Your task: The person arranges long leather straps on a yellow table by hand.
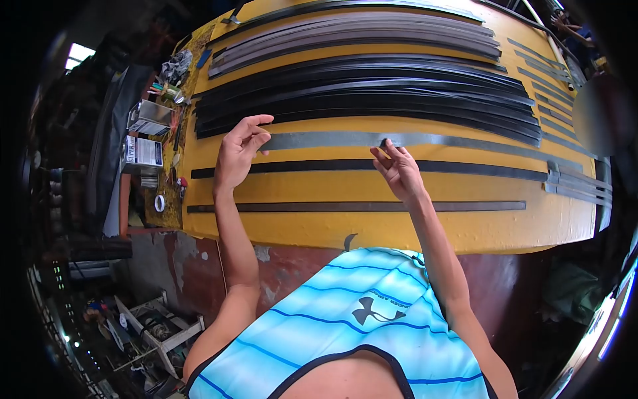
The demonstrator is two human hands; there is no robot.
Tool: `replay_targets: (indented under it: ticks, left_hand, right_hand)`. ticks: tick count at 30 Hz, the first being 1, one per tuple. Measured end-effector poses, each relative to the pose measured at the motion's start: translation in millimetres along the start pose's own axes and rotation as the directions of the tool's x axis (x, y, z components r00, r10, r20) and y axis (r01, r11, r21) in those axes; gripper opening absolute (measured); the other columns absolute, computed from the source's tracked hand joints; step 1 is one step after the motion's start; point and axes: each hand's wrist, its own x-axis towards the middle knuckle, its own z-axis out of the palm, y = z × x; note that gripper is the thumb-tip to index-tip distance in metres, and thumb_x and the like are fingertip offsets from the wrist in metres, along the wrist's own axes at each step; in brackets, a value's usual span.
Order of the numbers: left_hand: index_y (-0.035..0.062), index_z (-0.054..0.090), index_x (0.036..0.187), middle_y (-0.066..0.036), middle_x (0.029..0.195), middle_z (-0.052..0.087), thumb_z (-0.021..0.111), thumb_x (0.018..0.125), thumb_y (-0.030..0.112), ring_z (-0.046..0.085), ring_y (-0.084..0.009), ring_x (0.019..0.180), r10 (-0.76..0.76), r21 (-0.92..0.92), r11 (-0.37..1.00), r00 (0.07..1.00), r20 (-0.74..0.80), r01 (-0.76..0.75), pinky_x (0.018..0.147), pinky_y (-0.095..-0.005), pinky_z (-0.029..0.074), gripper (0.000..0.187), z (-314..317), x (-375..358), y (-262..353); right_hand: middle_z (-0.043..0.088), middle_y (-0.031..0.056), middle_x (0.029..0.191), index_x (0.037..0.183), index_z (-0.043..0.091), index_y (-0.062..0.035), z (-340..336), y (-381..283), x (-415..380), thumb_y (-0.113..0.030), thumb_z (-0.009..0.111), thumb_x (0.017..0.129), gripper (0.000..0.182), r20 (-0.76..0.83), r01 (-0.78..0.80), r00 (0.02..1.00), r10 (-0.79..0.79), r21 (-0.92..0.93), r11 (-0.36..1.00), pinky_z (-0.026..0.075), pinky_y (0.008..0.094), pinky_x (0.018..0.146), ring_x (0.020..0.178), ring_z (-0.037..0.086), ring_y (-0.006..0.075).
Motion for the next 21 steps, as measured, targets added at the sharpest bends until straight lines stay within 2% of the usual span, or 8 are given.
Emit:
replay_targets:
  ticks: [2,5,8,10,13,14,16,21]
  left_hand:
    - [0.006,0.065,0.128,-0.003,0.087,0.071,0.067,0.099,0.017,0.062,-0.0099,0.071,-0.006,0.007,1.0,1.0,-0.006,0.006,0.067,-0.0244,0.05,0.031,2,-3,7]
    - [0.0083,0.064,0.129,-0.003,0.088,0.071,0.067,0.099,0.019,0.062,-0.0099,0.07,0.104,-0.003,0.995,0.994,-0.026,-0.104,0.065,-0.0251,0.05,0.032,5,-4,7]
    - [0.0098,0.066,0.127,-0.003,0.093,0.074,0.066,0.1,0.018,0.066,-0.0117,0.075,0.076,0.069,0.995,0.997,0.017,-0.077,0.068,-0.0274,0.054,0.029,4,-8,14]
    - [0.0097,0.066,0.126,-0.004,0.097,0.074,0.065,0.1,0.018,0.068,-0.0128,0.08,0.13,0.08,0.988,0.991,0.012,-0.131,0.071,-0.0291,0.056,0.026,7,-9,17]
    - [0.0089,0.068,0.122,-0.006,0.104,0.075,0.062,0.101,0.016,0.071,-0.0162,0.088,0.189,0.092,0.978,0.982,0.005,-0.189,0.076,-0.0323,0.06,0.022,10,-13,23]
    - [0.0081,0.069,0.12,-0.007,0.107,0.075,0.061,0.102,0.015,0.072,-0.0184,0.091,0.191,0.092,0.977,0.982,0.007,-0.19,0.079,-0.0339,0.061,0.021,9,-14,26]
    - [0.0083,0.07,0.118,-0.007,0.112,0.074,0.062,0.1,0.013,0.072,-0.0194,0.09,0.247,0.153,0.958,0.969,-0.005,-0.243,0.079,-0.0346,0.06,0.02,7,-15,29]
    - [0.0129,0.074,0.115,-0.008,0.131,0.066,0.068,0.094,0.007,0.068,-0.0232,0.103,0.435,0.314,0.871,0.891,-0.132,-0.379,0.088,-0.038,0.056,0.022,1,-21,27]
  right_hand:
    - [0.071,0.005,0.107,0.11,0.062,-0.0072,11,-1,-9,-0.026,0.066,0.101,0.021,0.027,0.009,1.0,-0.009,0.001,1.0,0.061,0.0297,0.081,0.108,0.069,0.0187]
    - [0.077,0.0098,0.101,0.118,0.066,-0.0032,20,-7,-20,-0.033,0.061,0.104,0.034,0.026,-0.119,0.984,0.175,-0.634,0.764,0.059,0.0274,0.075,0.093,0.073,0.0142]
    - [0.077,0.0071,0.095,0.119,0.068,-0.0048,61,14,-33,-0.022,0.069,0.099,0.027,0.275,0.354,0.927,-0.255,-0.868,0.35,0.059,0.0334,0.076,0.09,0.074,0.0209]
    - [0.076,0.0098,0.098,0.118,0.068,-0.0051,105,-1,-33,-0.017,0.071,0.096,0.025,0.738,0.743,0.48,-0.474,-0.629,-0.227,0.058,0.0364,0.082,0.094,0.073,0.0234]
    - [0.076,0.012,0.096,0.117,0.07,-0.0037,148,-15,-10,-0.013,0.074,0.091,0.028,0.905,0.84,0.263,-0.334,-0.385,-0.383,0.057,0.0395,0.085,0.091,0.072,0.0343]
    - [0.076,0.012,0.096,0.117,0.07,-0.0037,149,-17,-1,-0.013,0.074,0.091,0.028,0.907,0.839,0.255,-0.336,-0.38,-0.39,0.057,0.0395,0.085,0.091,0.072,0.0343]
    - [0.076,0.0131,0.097,0.118,0.07,-0.0036,153,-18,13,-0.015,0.072,0.092,0.028,0.807,0.797,0.588,0.052,-0.589,0.136,0.057,0.0374,0.084,0.088,0.072,0.0322]
    - [0.076,0.0093,0.096,0.122,0.069,-0.0053,163,-30,3,-0.013,0.069,0.096,0.028,0.649,0.615,0.755,0.091,-0.75,0.244,0.054,0.029,0.077,0.084,0.069,0.0135]
